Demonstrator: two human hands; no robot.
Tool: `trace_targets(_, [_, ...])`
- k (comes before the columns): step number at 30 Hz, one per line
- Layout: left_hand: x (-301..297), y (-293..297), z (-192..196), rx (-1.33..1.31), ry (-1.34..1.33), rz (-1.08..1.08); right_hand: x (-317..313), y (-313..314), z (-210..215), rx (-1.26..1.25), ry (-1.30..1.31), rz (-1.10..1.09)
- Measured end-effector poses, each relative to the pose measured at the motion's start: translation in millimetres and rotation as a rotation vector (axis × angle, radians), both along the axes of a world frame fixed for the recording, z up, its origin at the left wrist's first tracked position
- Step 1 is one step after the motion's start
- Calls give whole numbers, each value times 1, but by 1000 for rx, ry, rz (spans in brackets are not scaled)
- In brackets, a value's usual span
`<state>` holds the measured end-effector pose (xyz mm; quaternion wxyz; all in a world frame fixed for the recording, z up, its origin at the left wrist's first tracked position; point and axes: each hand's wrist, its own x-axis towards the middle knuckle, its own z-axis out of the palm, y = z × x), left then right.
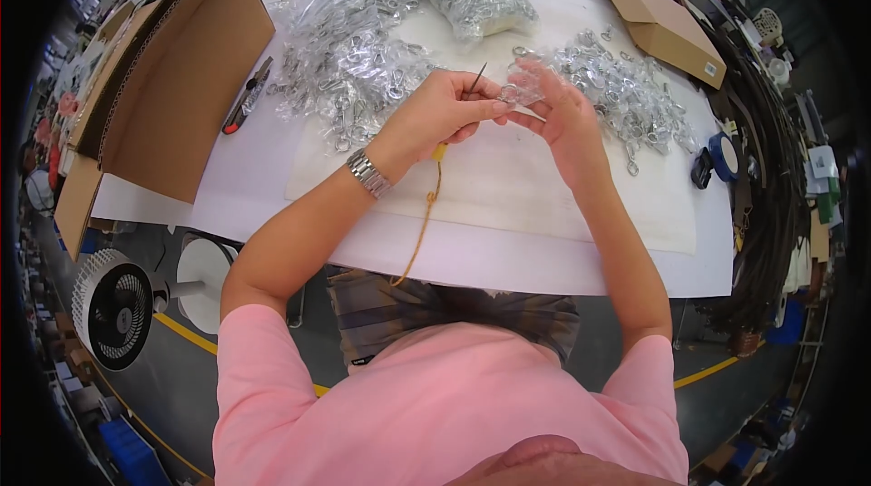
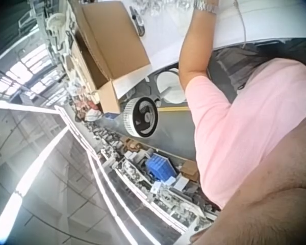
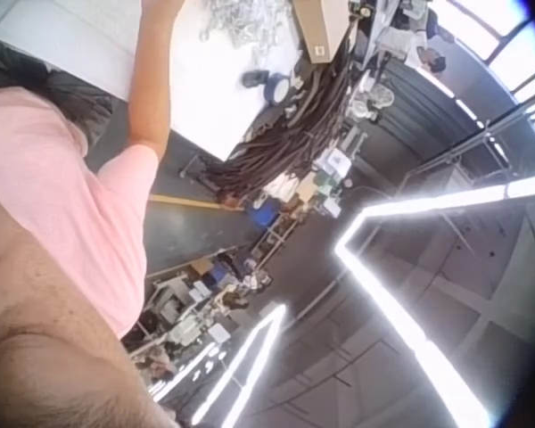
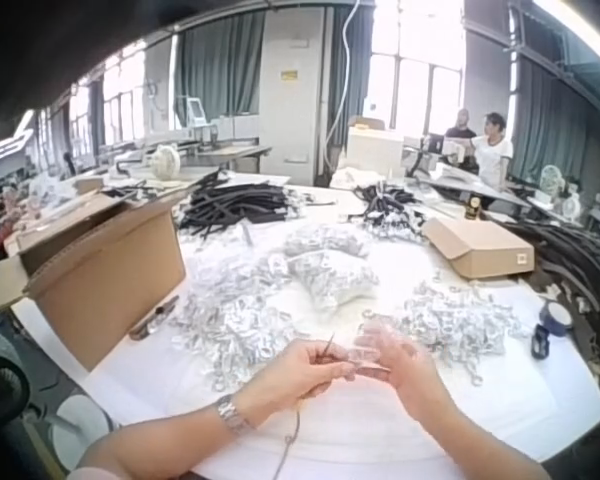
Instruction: Threading a yellow cord through silver metal rings on a workshop table.
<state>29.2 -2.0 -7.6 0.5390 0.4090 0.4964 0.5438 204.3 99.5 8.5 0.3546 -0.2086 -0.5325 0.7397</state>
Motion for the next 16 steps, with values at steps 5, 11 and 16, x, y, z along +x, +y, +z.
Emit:
trace_targets(5, [3, -3, 5, 52, 52, 61, 5, -1, -11, 52, -105, 69])
trace_targets(11, [-1, -6, 13, 82, 109, 162, 8, 6, -10, -200, -66, 46])
trace_targets(16, [-2, -7, 17, 39, 217, 223, 11, 8, -11, -196, -60, 73])
